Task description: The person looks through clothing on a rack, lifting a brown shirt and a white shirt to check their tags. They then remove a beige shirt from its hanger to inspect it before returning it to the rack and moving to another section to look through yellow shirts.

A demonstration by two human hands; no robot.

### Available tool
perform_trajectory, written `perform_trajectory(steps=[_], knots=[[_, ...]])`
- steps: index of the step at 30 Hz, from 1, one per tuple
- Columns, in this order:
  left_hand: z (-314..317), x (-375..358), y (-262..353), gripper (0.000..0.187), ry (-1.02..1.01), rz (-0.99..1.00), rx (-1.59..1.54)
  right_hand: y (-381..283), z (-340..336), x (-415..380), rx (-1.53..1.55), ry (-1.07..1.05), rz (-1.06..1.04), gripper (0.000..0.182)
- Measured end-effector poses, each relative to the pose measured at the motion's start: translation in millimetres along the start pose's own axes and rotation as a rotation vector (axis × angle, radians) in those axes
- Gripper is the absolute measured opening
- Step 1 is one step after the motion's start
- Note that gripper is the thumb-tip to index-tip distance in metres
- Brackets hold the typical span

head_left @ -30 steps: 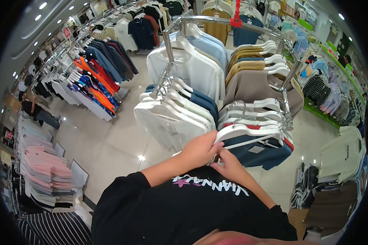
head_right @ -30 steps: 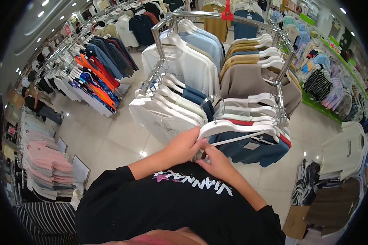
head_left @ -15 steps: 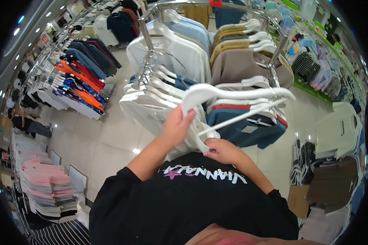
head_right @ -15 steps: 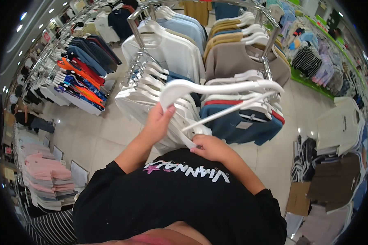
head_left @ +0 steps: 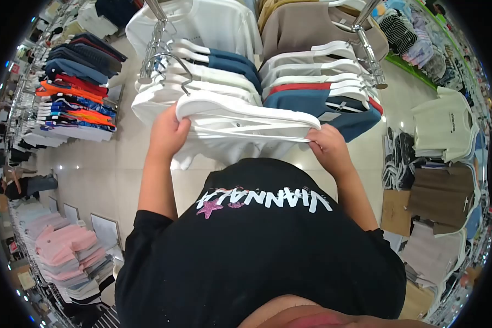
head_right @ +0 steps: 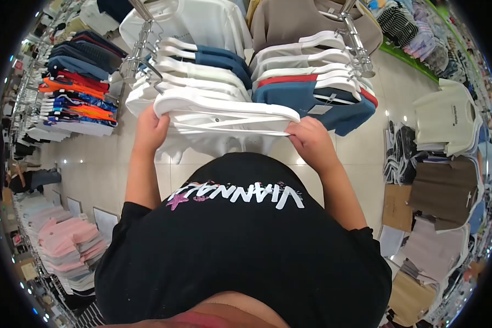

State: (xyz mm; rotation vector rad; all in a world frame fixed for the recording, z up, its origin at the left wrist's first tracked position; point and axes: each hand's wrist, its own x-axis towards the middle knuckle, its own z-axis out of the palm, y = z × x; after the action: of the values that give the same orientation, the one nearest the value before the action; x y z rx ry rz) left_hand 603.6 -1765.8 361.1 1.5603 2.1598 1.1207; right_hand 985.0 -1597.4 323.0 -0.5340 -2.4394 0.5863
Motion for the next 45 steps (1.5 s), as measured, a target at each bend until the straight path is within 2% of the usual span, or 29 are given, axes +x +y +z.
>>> perform_trajectory(steps=[8,11,13,16,17,19,20,21,22,23,24,25,26,27,29,30,35,38,40,44,45], knots=[[-40.3,5.8,-53.2,0.03,-0.028,0.073,-0.166,-28.0,5.4,35.0,-0.015,0.109,-0.072,0.027],[-62.7,12.4,-62.1,0.024,-0.122,0.119,-0.037,-46.0,15.2,57.7,-0.011,0.094,-0.089,0.027],[-63.9,13.4,-62.1,0.017,-0.157,0.241,0.092,-58.0,26.6,74.0,-0.007,0.079,-0.094,0.028],[-42.5,6.1,-58.9,0.019,-0.175,0.24,0.102,-83.6,52.7,89.1,0.095,0.067,-0.052,0.028],[-39.3,6.1,-59.1,0.022,-0.192,0.227,0.103,-93.6,59.3,94.5,0.133,-0.026,-0.056,0.031],[-41.9,9.8,-59.0,0.023,-0.171,0.203,0.062,-122.4,67.6,120.9,0.107,0.018,-0.02,0.045],[-45.6,11.5,-60.8,0.025,-0.144,0.171,0.025,-126.5,66.8,126.9,0.1,0.021,-0.01,0.045],[-52.9,13.8,-62.3,0.025,-0.152,0.176,0.019,-128.0,65.5,131.7,-0.021,0.051,0.098,0.052],[-61.7,16.9,-62.4,0.025,-0.183,0.09,-0.036,-127.9,65.1,134.5,-0.141,0.081,0.205,0.061],[-68.7,19.4,-64.7,0.024,-0.211,0.005,-0.089,-125.0,64.0,134.0,-0.147,0.085,0.211,0.061],[-72.5,21.3,-69.3,0.024,-0.216,0.015,-0.092,-120.1,61.6,132.0,-0.171,-0.042,0.25,0.061],[-75.3,23.6,-73.8,0.022,-0.27,0.136,-0.055,-119.0,61.8,133.4,-0.194,-0.169,0.289,0.062],[-77.5,26.3,-78.0,0.02,-0.321,0.257,-0.018,-123.8,61.9,140.2,-0.146,-0.258,0.39,0.048],[-78.1,28.8,-79.6,0.02,-0.324,0.272,-0.02,-122.6,66.6,139.0,-0.154,-0.247,0.395,0.048],[-73.3,34.5,-79.3,0.02,-0.443,0.345,0.005,-116.1,78.1,126.7,-0.119,-0.377,0.363,0.032],[-65.7,37.6,-84.5,0.02,-0.44,0.349,-0.053,-120.9,80.5,123.6,-0.063,-0.356,0.425,0.023],[-53.0,56.5,-70.3,0.019,-0.477,0.38,-0.124,-151.7,69.0,95.4,-0.049,-0.224,0.586,0.023],[-38.7,70.7,-51.5,0.023,-0.606,0.415,-0.093,-166.6,61.1,79.4,-0.076,-0.127,0.689,0.023],[-28.1,75.2,-39.0,0.027,-0.694,0.534,-0.122,-173.9,55.7,67.8,-0.068,-0.068,0.8,0.023],[-6.0,78.9,-20.3,0.034,-0.768,0.569,-0.112,-177.6,36.1,41.1,0.006,0.025,0.931,0.022],[1.2,83.7,-18.5,0.04,-0.771,0.637,-0.12,-176.6,28.3,32.6,-0.008,0.021,0.972,0.021]])
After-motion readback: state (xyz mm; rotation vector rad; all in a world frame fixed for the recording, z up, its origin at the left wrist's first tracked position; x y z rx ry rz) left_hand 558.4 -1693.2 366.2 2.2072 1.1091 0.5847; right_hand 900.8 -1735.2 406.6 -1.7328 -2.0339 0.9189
